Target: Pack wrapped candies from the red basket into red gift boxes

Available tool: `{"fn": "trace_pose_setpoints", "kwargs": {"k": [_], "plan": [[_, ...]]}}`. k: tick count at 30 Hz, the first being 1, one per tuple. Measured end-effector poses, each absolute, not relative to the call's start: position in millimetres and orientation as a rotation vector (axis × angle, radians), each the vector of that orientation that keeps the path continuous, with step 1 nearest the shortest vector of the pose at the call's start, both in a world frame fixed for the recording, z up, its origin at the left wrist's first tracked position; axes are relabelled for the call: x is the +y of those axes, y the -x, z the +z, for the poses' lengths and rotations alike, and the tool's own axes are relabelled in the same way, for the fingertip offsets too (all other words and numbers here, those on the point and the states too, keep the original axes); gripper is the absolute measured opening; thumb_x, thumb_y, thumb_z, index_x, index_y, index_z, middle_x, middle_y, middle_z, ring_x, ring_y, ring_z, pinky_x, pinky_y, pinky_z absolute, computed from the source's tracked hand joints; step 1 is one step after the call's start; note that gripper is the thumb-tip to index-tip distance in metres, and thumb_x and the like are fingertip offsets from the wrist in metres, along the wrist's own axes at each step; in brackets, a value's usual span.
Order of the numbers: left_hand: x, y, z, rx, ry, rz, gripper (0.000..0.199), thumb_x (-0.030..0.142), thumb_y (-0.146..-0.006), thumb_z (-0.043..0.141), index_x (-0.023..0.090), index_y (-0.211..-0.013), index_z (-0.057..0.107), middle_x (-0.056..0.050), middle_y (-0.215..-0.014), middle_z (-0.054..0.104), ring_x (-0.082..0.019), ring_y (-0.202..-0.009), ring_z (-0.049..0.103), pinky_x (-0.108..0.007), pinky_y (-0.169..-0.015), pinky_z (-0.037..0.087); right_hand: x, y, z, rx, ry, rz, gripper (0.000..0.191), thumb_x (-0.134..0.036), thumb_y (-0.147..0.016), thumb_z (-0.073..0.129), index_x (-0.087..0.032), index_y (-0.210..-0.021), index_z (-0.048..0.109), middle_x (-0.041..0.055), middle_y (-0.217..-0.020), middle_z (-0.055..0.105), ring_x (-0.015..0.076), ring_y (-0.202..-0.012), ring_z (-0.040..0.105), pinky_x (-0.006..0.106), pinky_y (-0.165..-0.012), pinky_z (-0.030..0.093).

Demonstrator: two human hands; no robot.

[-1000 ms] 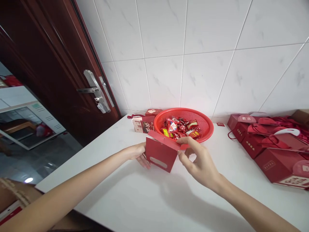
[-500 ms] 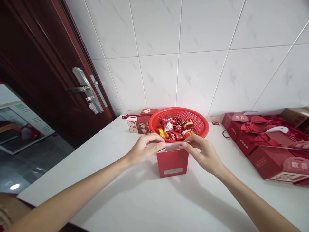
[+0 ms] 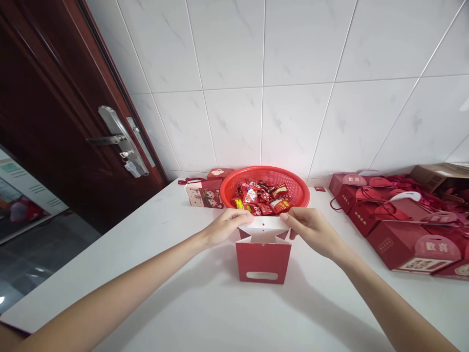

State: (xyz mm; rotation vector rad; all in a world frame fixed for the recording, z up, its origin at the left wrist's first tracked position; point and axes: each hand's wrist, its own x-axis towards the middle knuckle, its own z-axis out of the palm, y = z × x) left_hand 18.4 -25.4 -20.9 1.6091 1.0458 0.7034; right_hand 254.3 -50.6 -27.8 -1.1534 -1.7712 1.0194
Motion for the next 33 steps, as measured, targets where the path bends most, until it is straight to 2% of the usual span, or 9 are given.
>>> {"fn": "trace_pose_setpoints", "kwargs": {"k": [5, 8, 11, 13, 17, 22, 25, 28, 33], "plan": [[2, -15, -12, 0.897, -1.735, 0.805, 0.049, 0.058, -0.09, 0.047, 0.016, -0.098, 0.07, -0.008, -0.1, 0.071, -0.023, -0.093, 0.064, -0.033, -0.088, 0.049, -44, -278, -12, -1.738, 1.18, 0.851, 0.059, -0.073, -0.087, 0.055, -0.018, -0.066, 0.061, 0.0025, -0.062, 0.062, 0.0156, -0.059, 0.062, 0.028, -0.056, 0.049], [30, -14, -7, 0.948, -1.861, 0.788, 0.051, 0.061, -0.087, 0.05, 0.016, -0.098, 0.068, -0.009, -0.101, 0.072, -0.024, -0.093, 0.067, -0.034, -0.089, 0.051, -30, -290, -8, -1.606, 1.118, 0.88, 0.057, -0.072, -0.081, 0.064, -0.016, -0.068, 0.065, 0.0048, -0.069, 0.068, 0.0151, -0.059, 0.063, 0.03, -0.063, 0.054], [59, -22, -3, 1.055, -2.151, 0.394, 0.05, 0.063, -0.085, 0.054, 0.017, -0.096, 0.071, -0.009, -0.105, 0.074, -0.027, -0.1, 0.068, -0.033, -0.091, 0.05, -7, -295, -8, -1.454, 1.085, 0.876, 0.055, -0.07, -0.073, 0.072, -0.017, -0.065, 0.064, 0.0054, -0.067, 0.068, 0.0144, -0.058, 0.062, 0.031, -0.065, 0.054], [74, -36, -4, 1.088, -2.302, -0.038, 0.055, 0.066, -0.085, 0.053, 0.019, -0.108, 0.072, -0.011, -0.115, 0.074, -0.029, -0.107, 0.067, -0.034, -0.094, 0.049, 11, -292, -10, -1.367, 1.096, 0.858, 0.052, -0.068, -0.07, 0.074, -0.018, -0.065, 0.062, 0.005, -0.068, 0.068, 0.0141, -0.058, 0.061, 0.03, -0.065, 0.054], [89, -75, -18, 1.224, -2.4, -0.442, 0.09, 0.063, -0.072, 0.071, 0.024, -0.15, 0.048, -0.018, -0.153, 0.051, -0.04, -0.13, 0.057, -0.044, -0.102, 0.047, 48, -276, -15, -1.319, 1.137, 0.818, 0.047, -0.064, -0.072, 0.068, -0.019, -0.066, 0.057, 0.0043, -0.068, 0.067, 0.0135, -0.057, 0.061, 0.029, -0.063, 0.055], [106, -108, -37, 1.326, -2.452, -0.502, 0.112, 0.053, -0.049, 0.088, 0.019, -0.148, 0.051, -0.029, -0.161, 0.032, -0.054, -0.131, 0.051, -0.059, -0.1, 0.046, 85, -261, -29, -1.397, 1.259, 0.768, 0.027, -0.043, -0.081, 0.062, -0.02, -0.069, 0.055, 0.0042, -0.069, 0.068, 0.0146, -0.059, 0.064, 0.027, -0.061, 0.054], [123, -107, -42, 1.287, -2.512, -0.44, 0.103, 0.054, -0.048, 0.088, 0.02, -0.14, 0.059, -0.024, -0.152, 0.049, -0.048, -0.126, 0.056, -0.051, -0.101, 0.047, 98, -262, -39, -1.478, 1.403, 0.701, 0.012, -0.028, -0.079, 0.061, -0.019, -0.071, 0.058, 0.0029, -0.069, 0.068, 0.016, -0.065, 0.066, 0.025, -0.061, 0.051], [138, -99, -46, 1.182, -2.558, -0.366, 0.075, 0.052, -0.056, 0.086, 0.022, -0.123, 0.069, -0.014, -0.128, 0.07, -0.038, -0.115, 0.064, -0.039, -0.095, 0.05, 104, -265, -46, -1.593, 1.552, 0.643, 0.003, -0.015, -0.073, 0.063, -0.018, -0.075, 0.064, 0.003, -0.072, 0.07, 0.0173, -0.073, 0.067, 0.023, -0.061, 0.049], [153, -90, -51, 1.099, -2.566, -0.258, 0.034, 0.041, -0.068, 0.082, 0.024, -0.097, 0.075, -0.003, -0.092, 0.076, -0.028, -0.09, 0.07, -0.03, -0.079, 0.051, 105, -264, -48, -1.808, 1.684, 0.613, 0.026, -0.003, -0.068, 0.064, -0.018, -0.088, 0.07, 0.0033, -0.078, 0.074, 0.0195, -0.077, 0.07, 0.022, -0.059, 0.046]]}}
